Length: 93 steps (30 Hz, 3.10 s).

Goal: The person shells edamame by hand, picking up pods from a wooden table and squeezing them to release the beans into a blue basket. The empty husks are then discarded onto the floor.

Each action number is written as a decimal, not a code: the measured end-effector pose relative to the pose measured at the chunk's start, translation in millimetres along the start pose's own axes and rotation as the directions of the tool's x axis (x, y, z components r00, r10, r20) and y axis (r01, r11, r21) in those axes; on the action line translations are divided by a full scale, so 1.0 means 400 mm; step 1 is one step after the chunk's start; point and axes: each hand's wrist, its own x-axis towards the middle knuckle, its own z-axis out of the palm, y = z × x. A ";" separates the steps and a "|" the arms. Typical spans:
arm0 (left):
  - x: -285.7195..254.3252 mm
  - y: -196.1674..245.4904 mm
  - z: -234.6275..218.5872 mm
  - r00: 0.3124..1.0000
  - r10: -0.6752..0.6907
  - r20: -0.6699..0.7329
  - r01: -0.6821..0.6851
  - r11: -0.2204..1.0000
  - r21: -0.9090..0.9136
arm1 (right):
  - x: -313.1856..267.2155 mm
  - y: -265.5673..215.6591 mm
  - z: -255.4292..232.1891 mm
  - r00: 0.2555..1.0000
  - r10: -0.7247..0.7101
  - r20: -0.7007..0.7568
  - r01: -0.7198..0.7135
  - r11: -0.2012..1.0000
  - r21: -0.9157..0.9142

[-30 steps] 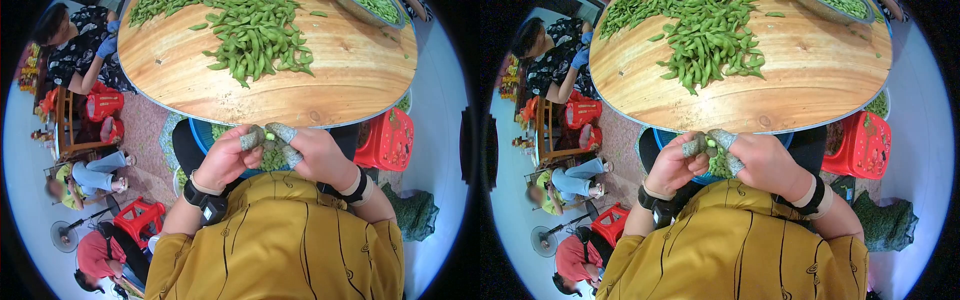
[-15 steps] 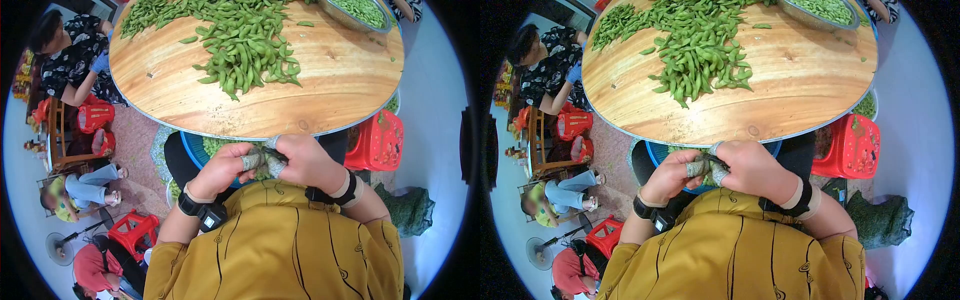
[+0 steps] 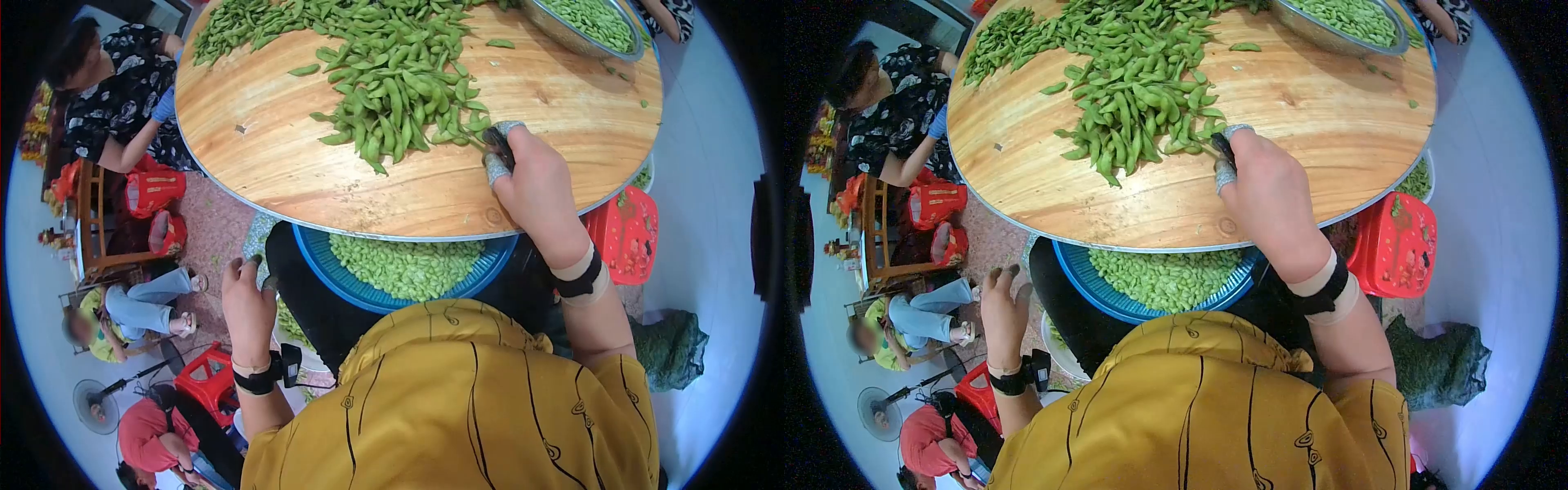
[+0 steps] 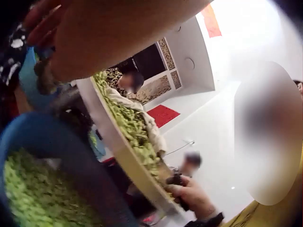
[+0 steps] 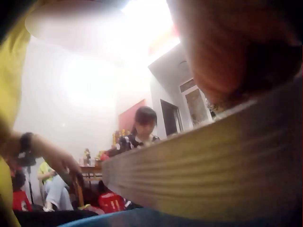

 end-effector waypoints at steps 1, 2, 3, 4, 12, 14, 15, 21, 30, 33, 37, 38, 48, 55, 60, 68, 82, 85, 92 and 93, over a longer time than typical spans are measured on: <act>0.019 0.027 -0.027 0.996 -0.025 0.083 0.040 0.982 -0.184 | -0.001 -0.002 -0.002 0.998 0.037 0.042 -0.039 0.997 0.064; 0.034 0.053 -0.041 0.996 -0.028 0.087 0.044 0.982 -0.184 | -0.009 -0.009 -0.006 0.998 0.035 0.047 -0.039 0.997 0.065; 0.050 0.081 -0.050 0.975 0.065 0.212 0.032 0.905 -0.424 | -0.022 -0.021 -0.012 0.985 0.126 0.117 -0.153 0.952 0.267; 0.065 0.114 -0.056 0.935 0.183 0.302 0.055 0.769 -0.637 | -0.035 -0.032 -0.016 0.960 0.196 0.201 -0.268 0.854 0.446; 0.144 0.385 -0.013 0.743 0.473 0.474 0.559 -0.048 -0.827 | -0.121 -0.102 -0.019 0.951 -0.034 0.307 -0.159 0.800 0.579; 0.135 0.388 -0.012 0.832 0.352 0.429 0.480 -0.072 -0.874 | -0.093 -0.075 -0.032 0.950 -0.003 0.312 -0.202 0.755 0.624; 0.133 0.374 -0.022 0.831 0.319 0.457 0.493 -0.040 -0.869 | -0.065 -0.071 -0.049 0.973 -0.004 0.232 -0.111 0.871 0.478; 0.079 0.184 -0.034 0.910 -0.137 0.392 0.415 0.252 -0.874 | 0.072 0.044 -0.019 0.991 -0.137 0.000 0.136 0.983 0.123; 0.007 -0.007 -0.025 0.981 -0.089 -0.174 0.093 0.996 0.015 | 0.007 0.015 -0.023 0.987 -0.158 0.038 0.141 0.949 0.282; 0.061 0.120 -0.063 0.976 -0.095 0.198 0.214 0.605 -0.767 | -0.040 -0.042 -0.044 0.949 -0.219 0.226 0.089 0.875 0.476; 0.128 0.287 -0.097 0.878 0.422 0.227 0.045 0.398 -0.916 | -0.083 -0.075 -0.064 0.808 -0.519 0.279 0.348 0.803 0.485; 0.130 0.290 -0.070 0.798 0.546 0.256 0.077 0.330 -0.941 | -0.090 -0.075 -0.070 0.766 -0.562 0.311 0.411 0.802 0.434; 0.119 0.353 -0.038 0.688 0.441 0.577 0.694 -0.166 -0.701 | -0.133 -0.078 -0.014 0.950 -0.122 0.288 -0.098 0.759 0.644; 0.114 0.358 -0.013 0.797 0.377 0.472 0.535 -0.077 -0.841 | -0.124 -0.103 -0.034 0.884 -0.191 0.426 -0.182 0.699 0.692; 0.114 0.364 -0.001 0.830 0.382 0.407 0.433 0.019 -0.901 | -0.123 -0.087 -0.035 0.832 -0.175 0.526 -0.331 0.605 0.725; 0.116 0.359 -0.021 0.788 0.395 0.472 0.528 -0.040 -0.848 | -0.098 -0.087 -0.064 0.678 -0.182 0.712 -0.616 0.388 0.686; 0.077 0.325 0.051 0.611 0.641 0.466 0.784 -0.571 -0.243 | -0.170 -0.075 0.054 0.938 -0.318 0.138 0.139 0.709 0.692; 0.073 0.312 0.055 0.556 0.620 0.554 0.824 -0.499 -0.269 | -0.163 -0.063 0.042 0.866 -0.460 0.194 0.301 0.792 0.531; 0.069 0.335 0.041 0.642 0.432 0.633 0.742 -0.144 -0.654 | -0.168 -0.081 0.052 0.881 -0.154 0.447 -0.156 0.798 0.583; 0.065 0.337 0.034 0.748 0.389 0.538 0.578 0.017 -0.816 | -0.167 -0.084 0.052 0.893 -0.163 0.420 -0.096 0.842 0.530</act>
